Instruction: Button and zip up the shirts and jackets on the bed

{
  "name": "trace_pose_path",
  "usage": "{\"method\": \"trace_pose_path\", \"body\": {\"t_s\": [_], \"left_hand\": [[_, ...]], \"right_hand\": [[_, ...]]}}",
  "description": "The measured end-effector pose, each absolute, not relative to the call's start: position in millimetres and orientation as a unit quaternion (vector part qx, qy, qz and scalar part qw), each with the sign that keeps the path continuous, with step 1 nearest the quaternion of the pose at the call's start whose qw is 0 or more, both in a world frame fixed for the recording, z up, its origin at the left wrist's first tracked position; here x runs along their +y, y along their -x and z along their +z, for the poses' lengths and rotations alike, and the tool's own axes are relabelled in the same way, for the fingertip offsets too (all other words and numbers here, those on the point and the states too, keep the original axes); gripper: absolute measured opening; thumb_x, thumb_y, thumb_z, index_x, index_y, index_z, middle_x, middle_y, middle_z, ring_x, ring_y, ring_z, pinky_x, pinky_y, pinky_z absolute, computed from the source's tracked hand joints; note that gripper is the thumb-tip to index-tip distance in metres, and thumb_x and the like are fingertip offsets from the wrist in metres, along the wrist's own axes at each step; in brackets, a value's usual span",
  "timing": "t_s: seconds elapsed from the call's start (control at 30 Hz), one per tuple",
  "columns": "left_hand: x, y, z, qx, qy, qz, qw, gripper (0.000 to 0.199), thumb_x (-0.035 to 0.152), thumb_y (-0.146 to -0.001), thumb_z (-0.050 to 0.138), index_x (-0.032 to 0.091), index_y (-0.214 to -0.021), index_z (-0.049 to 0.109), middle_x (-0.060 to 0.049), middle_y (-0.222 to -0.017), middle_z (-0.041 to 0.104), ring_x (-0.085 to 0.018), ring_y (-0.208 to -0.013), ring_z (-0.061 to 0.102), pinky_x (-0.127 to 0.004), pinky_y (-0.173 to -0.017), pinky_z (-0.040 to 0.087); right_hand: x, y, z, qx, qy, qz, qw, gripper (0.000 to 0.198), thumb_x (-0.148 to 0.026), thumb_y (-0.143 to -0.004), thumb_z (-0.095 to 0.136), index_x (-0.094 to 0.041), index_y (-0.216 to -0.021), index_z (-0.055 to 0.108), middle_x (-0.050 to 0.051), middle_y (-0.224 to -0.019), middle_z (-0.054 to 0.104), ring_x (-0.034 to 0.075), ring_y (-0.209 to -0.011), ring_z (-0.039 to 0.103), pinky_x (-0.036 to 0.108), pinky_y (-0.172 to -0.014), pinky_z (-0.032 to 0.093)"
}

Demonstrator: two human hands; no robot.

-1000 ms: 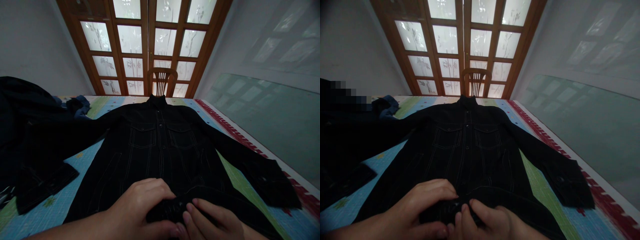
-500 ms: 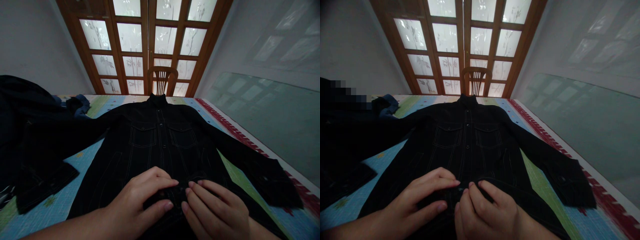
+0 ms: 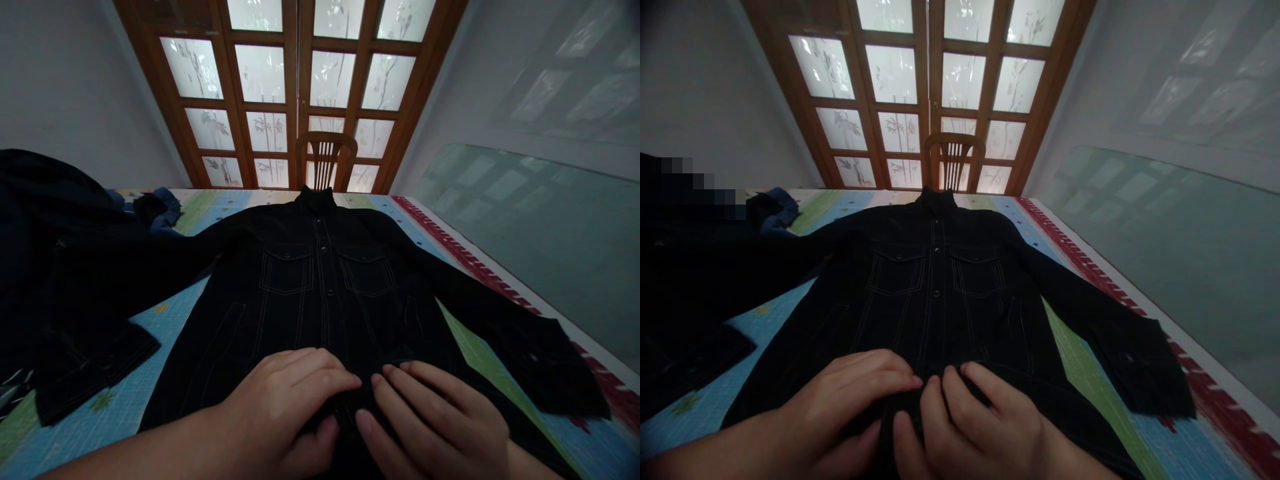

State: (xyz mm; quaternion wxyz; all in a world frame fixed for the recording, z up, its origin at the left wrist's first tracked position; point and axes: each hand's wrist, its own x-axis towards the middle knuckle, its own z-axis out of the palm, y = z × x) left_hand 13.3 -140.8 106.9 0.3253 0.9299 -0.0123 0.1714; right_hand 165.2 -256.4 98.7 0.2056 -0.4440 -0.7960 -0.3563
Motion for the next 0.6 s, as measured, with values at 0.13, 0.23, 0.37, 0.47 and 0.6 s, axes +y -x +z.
{"method": "trace_pose_path", "body": {"t_s": [0.13, 0.23, 0.37, 0.47, 0.6], "left_hand": [[-136.4, -17.8, 96.9, 0.005, -0.908, 0.172, 0.381, 0.021, 0.01, -0.073, 0.038, 0.014, -0.089, 0.052, -0.003, -0.081, 0.059, -0.012, -0.073, 0.054, -0.022, -0.066, 0.044], [-132.5, -20.3, 93.2, 0.05, -0.89, 0.161, 0.425, 0.016, 0.011, -0.077, 0.038, 0.015, -0.081, 0.053, -0.001, -0.075, 0.057, -0.011, -0.069, 0.053, -0.021, -0.063, 0.043], [-130.8, -21.9, 91.8, 0.079, -0.869, 0.152, 0.465, 0.015, 0.011, -0.077, 0.04, 0.015, -0.077, 0.055, 0.0, -0.073, 0.057, -0.01, -0.067, 0.053, -0.021, -0.061, 0.042], [-132.2, -22.3, 92.5, 0.082, -0.859, 0.16, 0.479, 0.015, 0.012, -0.076, 0.041, 0.014, -0.075, 0.056, -0.001, -0.071, 0.057, -0.01, -0.066, 0.053, -0.021, -0.06, 0.042], [-134.9, -21.5, 96.8, 0.154, -0.847, 0.159, 0.484, 0.013, 0.02, -0.075, 0.045, 0.015, -0.079, 0.056, 0.001, -0.065, 0.056, -0.01, -0.058, 0.051, -0.019, -0.05, 0.039]], "right_hand": [[-249.1, -166.5, 112.8, -0.796, 0.475, -0.302, 0.223, 0.028, -0.012, -0.084, 0.031, -0.021, -0.084, 0.057, -0.003, -0.07, 0.065, 0.011, -0.061, 0.058, 0.026, -0.058, 0.046], [-249.0, -167.1, 118.0, -0.787, 0.48, -0.297, 0.25, 0.019, -0.015, -0.081, 0.041, -0.023, -0.081, 0.058, -0.002, -0.072, 0.065, 0.011, -0.064, 0.058, 0.027, -0.058, 0.047], [-253.1, -168.4, 116.9, -0.806, 0.457, -0.314, 0.208, 0.027, -0.01, -0.082, 0.035, -0.022, -0.081, 0.06, -0.004, -0.079, 0.064, 0.011, -0.076, 0.057, 0.028, -0.068, 0.046], [-256.6, -168.4, 112.5, -0.816, 0.447, -0.324, 0.168, 0.038, -0.005, -0.084, 0.026, -0.02, -0.08, 0.061, -0.005, -0.083, 0.062, 0.009, -0.081, 0.054, 0.026, -0.073, 0.044], [-264.4, -165.8, 102.6, -0.799, 0.454, -0.371, 0.135, 0.041, 0.004, -0.081, 0.028, -0.02, -0.071, 0.06, -0.007, -0.07, 0.059, 0.005, -0.071, 0.05, 0.019, -0.07, 0.043]]}}
